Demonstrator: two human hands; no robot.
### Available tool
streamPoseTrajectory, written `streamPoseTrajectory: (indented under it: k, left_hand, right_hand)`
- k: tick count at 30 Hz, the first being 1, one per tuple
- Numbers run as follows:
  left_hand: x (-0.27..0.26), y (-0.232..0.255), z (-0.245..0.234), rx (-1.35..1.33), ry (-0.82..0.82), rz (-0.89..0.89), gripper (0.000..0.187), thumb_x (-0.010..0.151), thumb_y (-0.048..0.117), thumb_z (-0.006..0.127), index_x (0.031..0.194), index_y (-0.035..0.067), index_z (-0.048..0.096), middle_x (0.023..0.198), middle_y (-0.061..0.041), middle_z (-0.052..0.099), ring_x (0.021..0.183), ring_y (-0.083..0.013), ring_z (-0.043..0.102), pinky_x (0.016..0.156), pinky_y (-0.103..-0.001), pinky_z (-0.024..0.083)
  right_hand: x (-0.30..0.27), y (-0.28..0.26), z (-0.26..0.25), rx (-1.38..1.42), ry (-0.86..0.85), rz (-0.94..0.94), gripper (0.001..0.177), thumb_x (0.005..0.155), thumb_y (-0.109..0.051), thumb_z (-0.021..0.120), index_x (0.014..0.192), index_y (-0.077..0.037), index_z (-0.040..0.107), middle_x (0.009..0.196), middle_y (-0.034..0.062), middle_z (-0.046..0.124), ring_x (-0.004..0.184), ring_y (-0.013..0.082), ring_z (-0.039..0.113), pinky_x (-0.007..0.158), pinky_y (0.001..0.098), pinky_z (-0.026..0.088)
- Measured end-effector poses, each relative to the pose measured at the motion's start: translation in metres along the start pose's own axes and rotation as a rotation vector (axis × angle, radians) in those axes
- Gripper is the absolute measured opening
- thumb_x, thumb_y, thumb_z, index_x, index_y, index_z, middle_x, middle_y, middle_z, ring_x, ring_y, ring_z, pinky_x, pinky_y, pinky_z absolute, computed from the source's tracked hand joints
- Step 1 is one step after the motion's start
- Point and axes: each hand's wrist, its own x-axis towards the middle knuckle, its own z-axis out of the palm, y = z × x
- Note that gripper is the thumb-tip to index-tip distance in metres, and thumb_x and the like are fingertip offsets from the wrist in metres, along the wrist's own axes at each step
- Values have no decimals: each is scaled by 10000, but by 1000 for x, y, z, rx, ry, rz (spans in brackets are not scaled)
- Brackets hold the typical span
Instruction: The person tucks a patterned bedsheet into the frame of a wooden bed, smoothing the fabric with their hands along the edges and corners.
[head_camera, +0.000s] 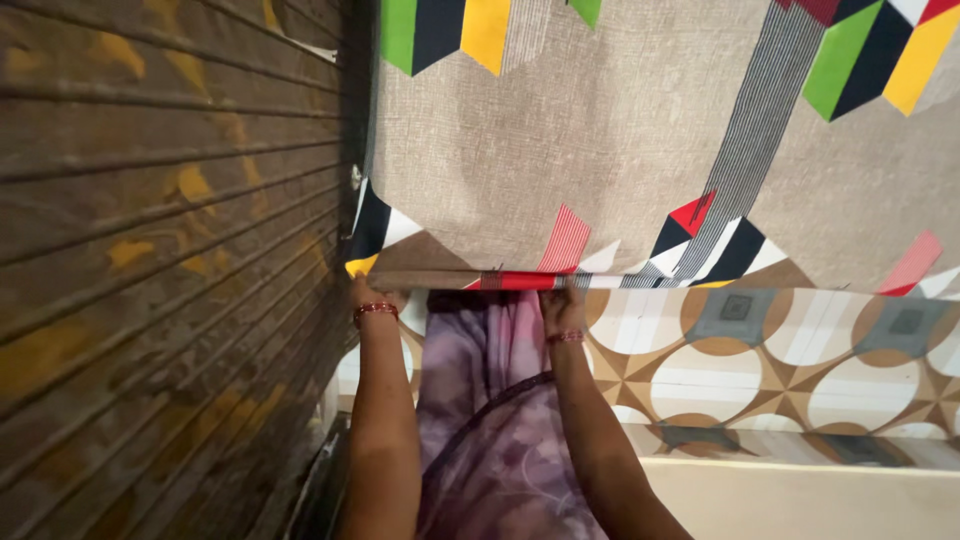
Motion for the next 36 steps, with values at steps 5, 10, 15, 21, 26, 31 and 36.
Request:
streamPoseTrajectory:
  k: [5, 10, 15, 21, 26, 31, 36]
  left_hand:
    - [6, -1, -4, 37, -111, 5, 610, 956, 541, 644, 1372, 101, 569, 1273, -77, 636, 1038, -263, 653, 828, -441, 566]
    - [16, -3, 5, 445, -20, 81, 575, 975, 525, 595, 1351, 91, 609, 1061, -199, 639, 776, -344, 563, 629, -476, 453]
    - [20, -9, 4, 285, -96, 89, 589, 985, 552, 563, 1346, 87, 565, 1181, -154, 649, 902, -336, 660, 735, -498, 540]
    - [-10, -43, -26, 31, -583, -34, 701, 818, 746, 603, 1297, 237, 548, 1258, -16, 619, 1251, -260, 534, 1072, -536, 418]
    - [-51, -110, -17, 139, -911, -217, 701, 886, 718, 637, 1321, 171, 580, 1262, -64, 634, 1257, -277, 558, 1082, -545, 444]
    - [-54, -122, -6, 131, -862, 36, 546, 968, 447, 726, 1376, 111, 590, 1386, -65, 645, 1306, -281, 593, 1133, -499, 474]
    - [-25, -92, -3, 133, -667, 147, 522, 950, 411, 715, 1379, 149, 573, 1366, -72, 650, 1256, -279, 633, 1064, -519, 522]
  right_hand:
    - [10, -20, 23, 235, 285, -42, 400, 1010, -359, 551, 1278, -62, 572, 1180, 104, 683, 1022, 279, 672, 893, 462, 556]
    - [-20, -19, -17, 180, 94, -193, 510, 1100, -385, 483, 1387, 34, 531, 1346, 174, 655, 1221, 327, 649, 1069, 493, 534]
    - [-16, -20, -47, 182, -22, -146, 437, 1113, -326, 480, 1423, -20, 512, 1426, 159, 594, 1284, 313, 610, 1103, 489, 508]
    - [9, 33, -15, 318, 130, 95, 528, 1090, -464, 465, 1438, -67, 483, 1406, 113, 579, 1299, 307, 526, 1141, 502, 418]
    - [-37, 16, -8, 313, -67, 80, 545, 1083, -416, 445, 1452, -17, 483, 1417, 149, 597, 1319, 319, 558, 1145, 504, 432]
    - [-41, -10, -12, 408, -119, 142, 560, 1092, -422, 464, 1495, -33, 455, 1465, 148, 563, 1362, 316, 525, 1180, 494, 405]
    - [17, -83, -17, 512, -9, -180, 685, 991, -527, 522, 1522, -103, 437, 1524, 126, 526, 1398, 343, 504, 1213, 520, 374]
